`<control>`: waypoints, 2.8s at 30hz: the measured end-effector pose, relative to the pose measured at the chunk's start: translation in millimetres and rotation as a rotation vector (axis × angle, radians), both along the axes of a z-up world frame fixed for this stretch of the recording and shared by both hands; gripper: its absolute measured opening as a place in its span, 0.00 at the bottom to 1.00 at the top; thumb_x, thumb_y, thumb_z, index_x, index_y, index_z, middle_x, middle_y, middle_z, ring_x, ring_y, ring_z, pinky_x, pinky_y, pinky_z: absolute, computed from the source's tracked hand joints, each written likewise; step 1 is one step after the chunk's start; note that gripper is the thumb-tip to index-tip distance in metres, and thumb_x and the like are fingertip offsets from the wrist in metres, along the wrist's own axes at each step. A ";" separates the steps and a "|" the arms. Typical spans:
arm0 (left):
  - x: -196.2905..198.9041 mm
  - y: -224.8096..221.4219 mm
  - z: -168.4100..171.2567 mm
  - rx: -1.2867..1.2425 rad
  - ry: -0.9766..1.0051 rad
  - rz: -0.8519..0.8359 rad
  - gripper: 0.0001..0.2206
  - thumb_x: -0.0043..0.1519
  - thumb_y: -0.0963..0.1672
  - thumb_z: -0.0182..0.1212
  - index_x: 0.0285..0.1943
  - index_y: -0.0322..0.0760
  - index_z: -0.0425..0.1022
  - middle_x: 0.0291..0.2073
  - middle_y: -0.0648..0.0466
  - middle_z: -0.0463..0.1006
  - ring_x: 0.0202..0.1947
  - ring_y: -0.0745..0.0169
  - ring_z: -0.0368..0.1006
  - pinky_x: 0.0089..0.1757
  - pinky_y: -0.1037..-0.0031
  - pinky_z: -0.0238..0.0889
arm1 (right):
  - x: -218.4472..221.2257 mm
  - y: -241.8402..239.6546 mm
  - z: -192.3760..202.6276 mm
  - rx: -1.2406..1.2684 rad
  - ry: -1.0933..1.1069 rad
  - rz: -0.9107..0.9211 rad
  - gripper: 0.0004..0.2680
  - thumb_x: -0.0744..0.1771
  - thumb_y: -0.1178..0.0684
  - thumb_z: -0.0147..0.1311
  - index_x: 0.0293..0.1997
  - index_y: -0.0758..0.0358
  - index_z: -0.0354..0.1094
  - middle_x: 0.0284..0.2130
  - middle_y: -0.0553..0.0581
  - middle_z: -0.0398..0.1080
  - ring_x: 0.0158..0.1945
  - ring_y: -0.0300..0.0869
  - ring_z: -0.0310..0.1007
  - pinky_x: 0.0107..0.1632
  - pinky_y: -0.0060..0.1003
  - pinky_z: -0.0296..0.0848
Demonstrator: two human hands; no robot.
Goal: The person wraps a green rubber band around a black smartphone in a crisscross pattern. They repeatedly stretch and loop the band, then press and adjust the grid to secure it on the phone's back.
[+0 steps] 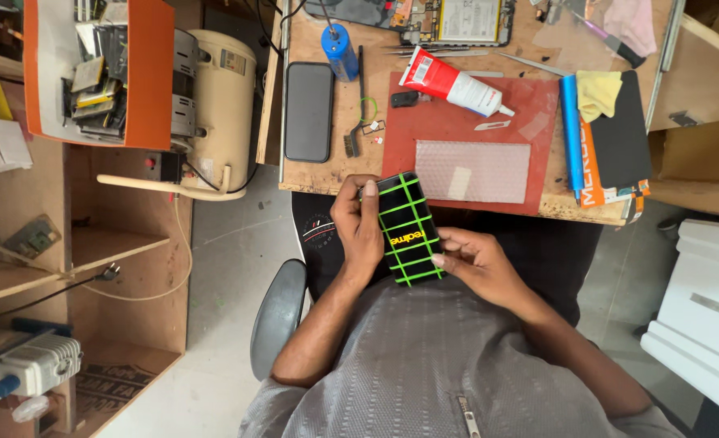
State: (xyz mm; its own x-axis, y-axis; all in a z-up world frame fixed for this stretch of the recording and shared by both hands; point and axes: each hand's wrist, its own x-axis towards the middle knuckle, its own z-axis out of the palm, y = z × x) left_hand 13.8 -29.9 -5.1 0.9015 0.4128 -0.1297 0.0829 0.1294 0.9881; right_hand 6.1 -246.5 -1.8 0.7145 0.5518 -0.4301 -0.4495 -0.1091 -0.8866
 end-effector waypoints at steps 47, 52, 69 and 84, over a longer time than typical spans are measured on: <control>21.4 38.2 -21.0 -0.067 -0.083 0.379 0.06 0.72 0.41 0.54 0.42 0.32 0.69 0.31 0.61 0.67 0.33 0.78 0.57 0.36 0.80 0.54 | 20.2 33.7 29.7 -0.269 -1.049 -0.072 0.11 0.61 0.63 0.69 0.45 0.71 0.75 0.40 0.62 0.79 0.42 0.45 0.83 0.43 0.32 0.82; 22.4 36.0 -29.1 -0.093 -0.070 0.371 0.07 0.72 0.41 0.54 0.42 0.32 0.68 0.32 0.61 0.68 0.34 0.77 0.58 0.38 0.80 0.55 | 23.4 27.7 28.2 -0.226 -1.050 -0.055 0.11 0.61 0.65 0.68 0.45 0.71 0.75 0.40 0.61 0.79 0.41 0.44 0.83 0.43 0.32 0.82; 23.9 24.6 -56.7 -0.359 0.081 0.292 0.06 0.69 0.40 0.54 0.38 0.33 0.72 0.31 0.59 0.72 0.34 0.74 0.64 0.41 0.79 0.59 | 33.9 20.8 27.2 0.078 -0.933 -0.060 0.08 0.62 0.69 0.64 0.42 0.73 0.75 0.36 0.63 0.78 0.37 0.42 0.82 0.38 0.31 0.79; 25.4 28.1 -24.7 -0.129 -0.103 0.408 0.05 0.70 0.40 0.54 0.42 0.33 0.71 0.36 0.58 0.73 0.38 0.73 0.65 0.43 0.78 0.61 | 49.8 22.6 44.4 -0.006 -0.871 -0.019 0.08 0.64 0.69 0.61 0.45 0.71 0.76 0.40 0.60 0.76 0.37 0.40 0.81 0.38 0.29 0.81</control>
